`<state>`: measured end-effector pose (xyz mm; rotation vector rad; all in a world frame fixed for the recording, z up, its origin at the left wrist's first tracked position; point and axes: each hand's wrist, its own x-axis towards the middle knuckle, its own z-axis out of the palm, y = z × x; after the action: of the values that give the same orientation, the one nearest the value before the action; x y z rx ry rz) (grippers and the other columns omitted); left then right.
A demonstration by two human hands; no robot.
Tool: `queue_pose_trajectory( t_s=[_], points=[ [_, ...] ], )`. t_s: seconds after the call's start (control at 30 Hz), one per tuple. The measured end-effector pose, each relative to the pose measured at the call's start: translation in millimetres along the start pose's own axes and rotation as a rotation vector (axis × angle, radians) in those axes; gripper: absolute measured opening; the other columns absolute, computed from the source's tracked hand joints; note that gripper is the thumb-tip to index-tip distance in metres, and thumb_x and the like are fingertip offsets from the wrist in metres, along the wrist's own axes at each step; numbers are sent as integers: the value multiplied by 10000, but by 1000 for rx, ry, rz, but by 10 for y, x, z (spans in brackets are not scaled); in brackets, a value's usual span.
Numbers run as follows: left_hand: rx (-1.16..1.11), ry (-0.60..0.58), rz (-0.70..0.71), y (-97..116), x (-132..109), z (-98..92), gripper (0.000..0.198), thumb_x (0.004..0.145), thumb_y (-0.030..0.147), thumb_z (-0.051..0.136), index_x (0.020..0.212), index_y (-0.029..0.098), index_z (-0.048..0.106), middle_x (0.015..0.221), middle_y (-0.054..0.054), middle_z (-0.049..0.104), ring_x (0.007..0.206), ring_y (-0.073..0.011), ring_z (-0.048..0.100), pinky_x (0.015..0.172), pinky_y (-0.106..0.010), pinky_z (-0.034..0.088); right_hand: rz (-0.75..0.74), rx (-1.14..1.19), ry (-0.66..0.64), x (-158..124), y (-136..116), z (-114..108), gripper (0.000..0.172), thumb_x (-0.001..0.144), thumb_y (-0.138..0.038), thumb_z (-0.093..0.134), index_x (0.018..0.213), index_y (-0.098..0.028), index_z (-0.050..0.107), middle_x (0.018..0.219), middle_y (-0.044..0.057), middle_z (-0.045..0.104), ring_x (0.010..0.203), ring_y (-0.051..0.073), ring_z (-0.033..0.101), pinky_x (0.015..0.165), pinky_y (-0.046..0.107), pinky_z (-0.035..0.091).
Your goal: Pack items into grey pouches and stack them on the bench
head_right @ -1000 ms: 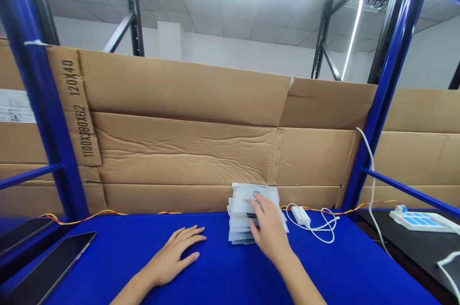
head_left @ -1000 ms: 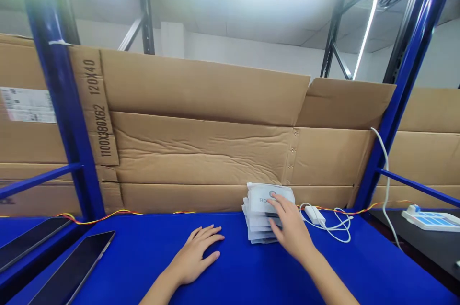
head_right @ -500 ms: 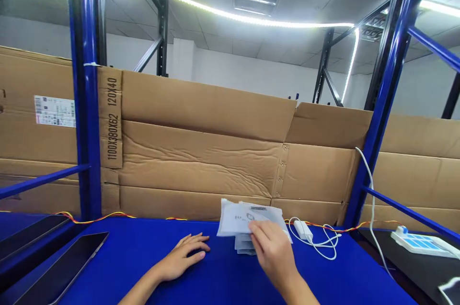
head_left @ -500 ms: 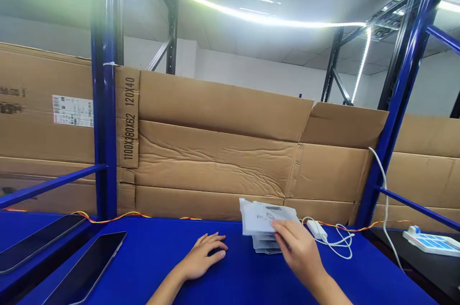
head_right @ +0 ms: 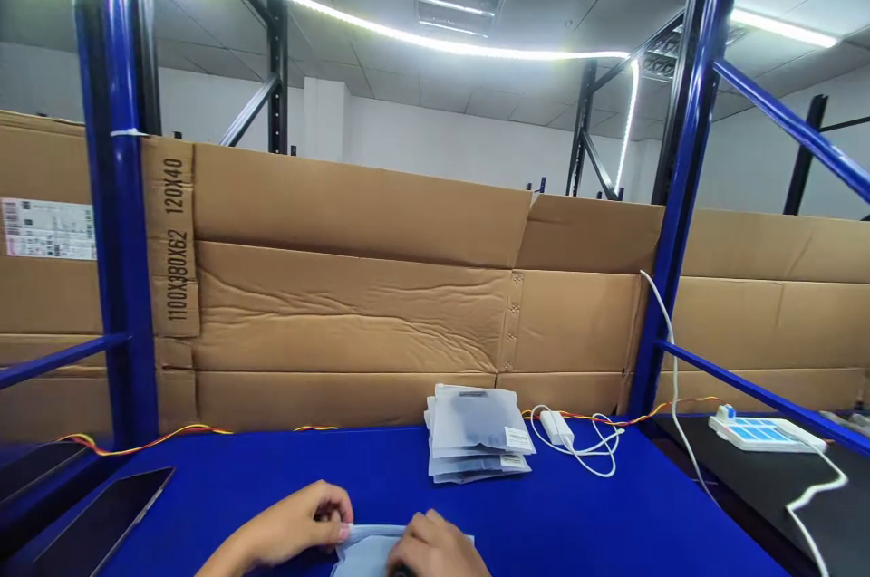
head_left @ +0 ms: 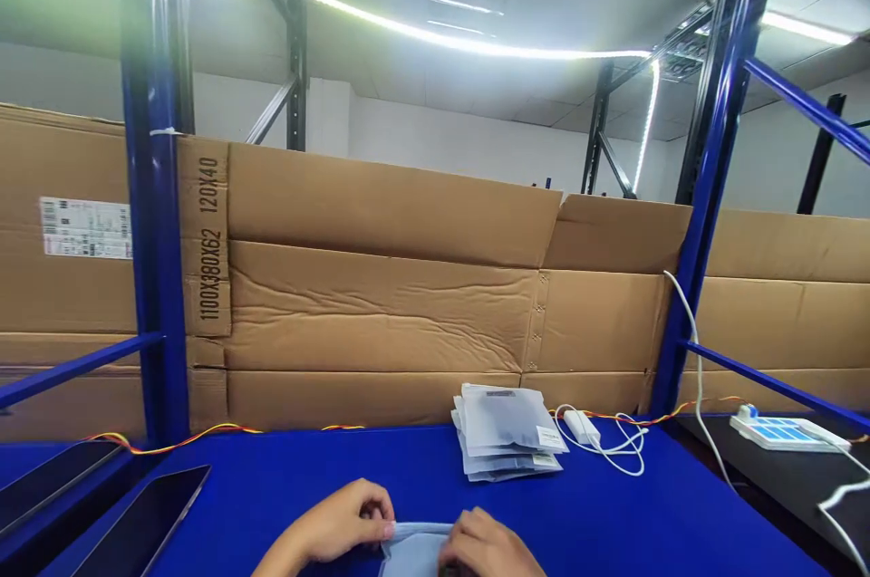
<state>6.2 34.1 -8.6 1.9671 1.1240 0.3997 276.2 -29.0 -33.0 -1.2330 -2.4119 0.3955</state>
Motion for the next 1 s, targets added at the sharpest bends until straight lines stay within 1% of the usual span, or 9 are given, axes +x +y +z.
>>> queue_pose_trajectory(
  t_s=[0.1,0.2,0.3,0.4,0.53,0.67,0.8,0.9,1.0],
  points=[
    [31,93,-10,1,-14,79,326,814,538,620,806,222,701,796,10,686,809,-203,600,731,-275,441,110,71,40,84,7,-230,289,779,-281,696,1067,-276,713,1083,36,730,1011,242,644,885,331,495],
    [9,235,0,58,46,231,340,869,539,536,821,224,653,799,13,645,819,-202,555,754,-284,423,204,225,-71,91,54,-282,223,791,-353,703,999,-282,739,896,2,730,831,199,630,726,271,462],
    [-75,320,18,131,175,440,391,863,585,527,774,217,624,744,13,601,776,-201,521,721,-287,408,203,364,-122,75,138,-226,261,752,-464,756,941,-285,747,728,-46,628,698,149,543,614,231,371],
    [-201,266,27,172,299,653,441,786,643,611,735,205,619,715,17,574,747,-194,507,699,-284,396,147,556,-95,71,206,-115,373,751,-564,723,944,-244,726,658,-71,513,632,114,465,578,216,326],
    [-307,132,-9,160,330,784,479,658,667,728,665,201,616,650,34,535,670,-172,480,649,-277,388,125,709,33,88,212,59,423,820,-592,603,761,-178,662,620,-70,452,587,95,398,545,217,293],
    [-367,83,-4,199,218,723,416,766,624,674,836,214,685,798,17,616,753,-183,544,724,-284,434,208,661,110,99,140,146,341,800,-511,628,695,-186,632,624,-56,480,623,116,436,574,234,321],
    [-243,74,36,330,144,635,330,844,534,631,819,209,686,807,13,613,796,-190,553,755,-283,432,253,566,135,107,70,124,300,825,-423,594,639,-188,608,609,-56,469,659,132,452,644,262,353],
    [-139,183,93,337,136,463,321,879,499,590,762,208,660,788,16,601,806,-191,539,767,-276,413,268,566,129,88,62,60,257,829,-336,559,622,-186,587,634,-46,508,718,149,495,718,283,369],
    [-167,396,67,189,107,167,354,861,545,579,750,211,621,731,33,555,750,-182,507,705,-263,403,333,641,139,38,84,-1,178,793,-304,555,667,-186,600,742,-12,578,831,190,548,778,301,392]
  ],
)
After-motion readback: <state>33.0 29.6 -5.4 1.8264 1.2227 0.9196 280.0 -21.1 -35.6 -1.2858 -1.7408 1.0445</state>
